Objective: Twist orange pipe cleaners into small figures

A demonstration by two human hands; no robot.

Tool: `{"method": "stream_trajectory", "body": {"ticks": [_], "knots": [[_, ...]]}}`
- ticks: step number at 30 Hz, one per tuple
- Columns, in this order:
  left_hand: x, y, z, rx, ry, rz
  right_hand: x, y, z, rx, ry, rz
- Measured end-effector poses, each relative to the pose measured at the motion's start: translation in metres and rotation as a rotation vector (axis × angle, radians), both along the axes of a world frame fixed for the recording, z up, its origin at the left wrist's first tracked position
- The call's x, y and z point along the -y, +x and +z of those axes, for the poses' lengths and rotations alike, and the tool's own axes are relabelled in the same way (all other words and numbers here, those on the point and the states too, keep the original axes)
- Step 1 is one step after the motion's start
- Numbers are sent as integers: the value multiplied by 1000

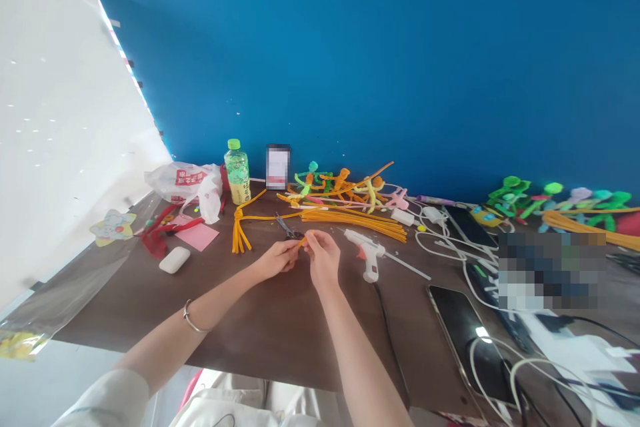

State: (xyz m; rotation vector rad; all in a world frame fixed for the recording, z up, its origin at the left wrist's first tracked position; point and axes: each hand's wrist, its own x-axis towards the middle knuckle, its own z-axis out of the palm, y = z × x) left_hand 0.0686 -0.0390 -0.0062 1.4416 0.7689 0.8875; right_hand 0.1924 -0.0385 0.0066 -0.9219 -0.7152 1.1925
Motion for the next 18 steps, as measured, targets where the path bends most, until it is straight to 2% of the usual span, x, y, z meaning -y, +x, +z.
{"method": "stream_trajectory", "body": {"ticks": [4, 7, 12, 18], "knots": [[-2, 1, -3, 85, -107, -70, 0, 0, -1, 33, 29, -7], [-2, 0, 0, 81, -137, -75, -1, 0, -2, 68, 37, -42], [-1, -3, 5, 232, -266, -96, -2, 3, -2, 46, 39, -61], [0, -8, 11, 169, -229, -128, -4, 6, 0, 10, 16, -64]]}}
